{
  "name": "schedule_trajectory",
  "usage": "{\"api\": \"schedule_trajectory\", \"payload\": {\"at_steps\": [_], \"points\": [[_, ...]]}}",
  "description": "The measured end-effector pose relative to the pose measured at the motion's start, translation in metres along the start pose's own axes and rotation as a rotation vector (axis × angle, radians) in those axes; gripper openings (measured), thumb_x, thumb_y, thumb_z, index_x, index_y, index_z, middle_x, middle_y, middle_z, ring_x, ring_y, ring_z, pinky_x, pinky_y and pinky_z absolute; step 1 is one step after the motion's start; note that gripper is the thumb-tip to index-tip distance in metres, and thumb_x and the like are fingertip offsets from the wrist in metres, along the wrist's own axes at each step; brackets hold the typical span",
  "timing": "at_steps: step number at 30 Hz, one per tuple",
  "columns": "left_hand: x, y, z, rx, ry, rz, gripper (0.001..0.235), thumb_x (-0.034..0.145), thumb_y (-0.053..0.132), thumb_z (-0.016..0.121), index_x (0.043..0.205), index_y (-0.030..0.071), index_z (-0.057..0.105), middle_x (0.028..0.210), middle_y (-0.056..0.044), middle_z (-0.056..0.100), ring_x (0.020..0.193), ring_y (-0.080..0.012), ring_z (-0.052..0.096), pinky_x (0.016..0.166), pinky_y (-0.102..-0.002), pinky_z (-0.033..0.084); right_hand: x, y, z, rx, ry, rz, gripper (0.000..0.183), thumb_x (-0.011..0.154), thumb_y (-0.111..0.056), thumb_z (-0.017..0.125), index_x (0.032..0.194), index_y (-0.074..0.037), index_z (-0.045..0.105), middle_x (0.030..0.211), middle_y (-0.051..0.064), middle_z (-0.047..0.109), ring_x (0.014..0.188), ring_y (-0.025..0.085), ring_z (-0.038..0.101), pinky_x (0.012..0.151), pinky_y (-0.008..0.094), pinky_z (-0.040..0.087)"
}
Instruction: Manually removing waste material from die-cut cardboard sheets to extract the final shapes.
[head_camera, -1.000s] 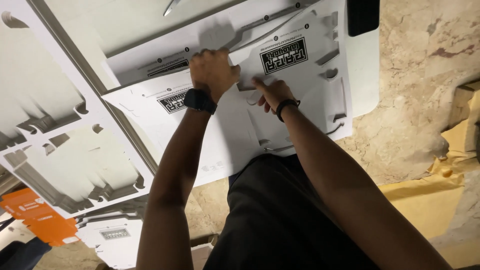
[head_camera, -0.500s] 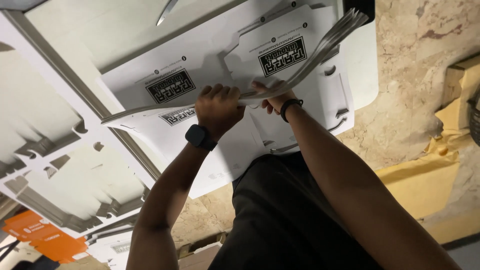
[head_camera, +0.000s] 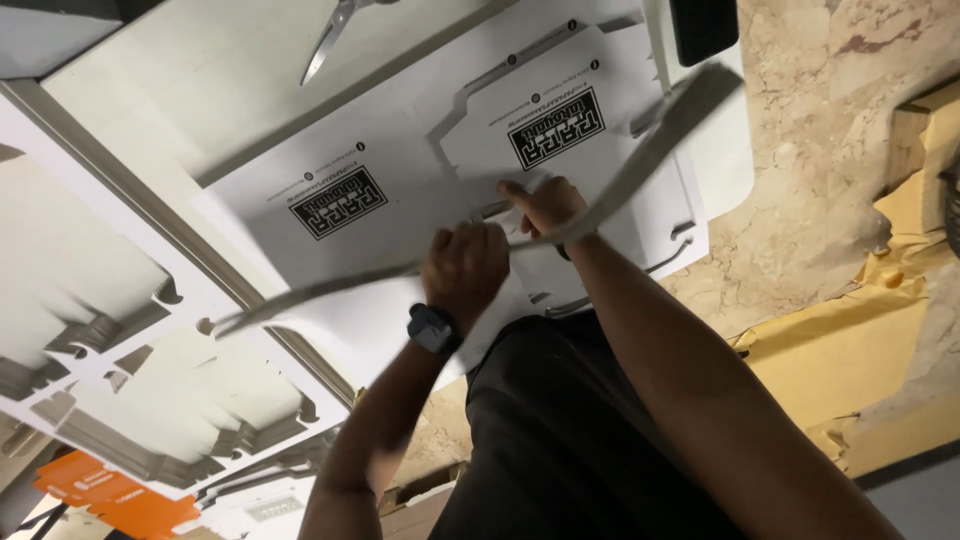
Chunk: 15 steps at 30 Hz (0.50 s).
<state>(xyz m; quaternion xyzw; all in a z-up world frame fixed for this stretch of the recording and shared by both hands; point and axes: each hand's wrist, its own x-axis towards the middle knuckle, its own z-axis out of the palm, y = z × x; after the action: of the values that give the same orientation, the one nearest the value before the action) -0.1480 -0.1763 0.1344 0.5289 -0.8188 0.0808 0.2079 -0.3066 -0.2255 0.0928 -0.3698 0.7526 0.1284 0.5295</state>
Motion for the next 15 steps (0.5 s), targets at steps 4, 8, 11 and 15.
{"api": "schedule_trajectory", "payload": {"at_steps": [4,8,11,15], "points": [[-0.006,-0.035,0.032,-0.117,-0.138,-0.148,0.002,0.065,0.019,0.063,0.066,0.020,0.063,0.056,0.002,0.050,0.052,-0.0213,0.057,0.050,-0.034,0.048,0.022,0.034,0.007,-0.075,-0.073,-0.024,0.041,0.086,-0.048,0.054,0.060,-0.023,0.074,0.046,0.000,0.062,0.036,0.017,0.054,0.049,0.034,0.044],[0.031,-0.064,0.022,-0.108,-0.345,-0.227,0.011,0.068,0.028,0.075,0.073,0.019,0.073,0.057,-0.001,0.062,0.058,-0.0219,0.067,0.057,-0.033,0.052,0.011,0.028,-0.006,-0.068,-0.156,-0.085,0.041,0.085,-0.050,0.053,0.066,-0.021,0.076,0.049,0.002,0.063,0.039,0.016,0.057,0.054,0.033,0.045],[0.017,-0.070,0.055,-0.083,-0.480,-0.305,0.021,0.067,0.034,0.077,0.081,0.018,0.076,0.061,-0.005,0.065,0.058,-0.0284,0.069,0.055,-0.038,0.052,-0.016,0.005,-0.019,-0.288,-0.264,-0.094,0.036,0.084,-0.045,0.064,0.075,-0.014,0.078,0.058,0.007,0.068,0.063,0.025,0.068,0.069,0.035,0.047],[0.037,-0.072,0.037,-0.187,-0.597,-0.329,0.023,0.072,0.031,0.071,0.087,0.015,0.077,0.063,-0.007,0.069,0.060,-0.0322,0.073,0.055,-0.042,0.053,-0.021,-0.006,-0.023,-0.213,-0.207,-0.058,0.039,0.076,-0.053,0.078,0.071,-0.014,0.076,0.061,0.001,0.070,0.060,0.019,0.069,0.069,0.031,0.047]]}}
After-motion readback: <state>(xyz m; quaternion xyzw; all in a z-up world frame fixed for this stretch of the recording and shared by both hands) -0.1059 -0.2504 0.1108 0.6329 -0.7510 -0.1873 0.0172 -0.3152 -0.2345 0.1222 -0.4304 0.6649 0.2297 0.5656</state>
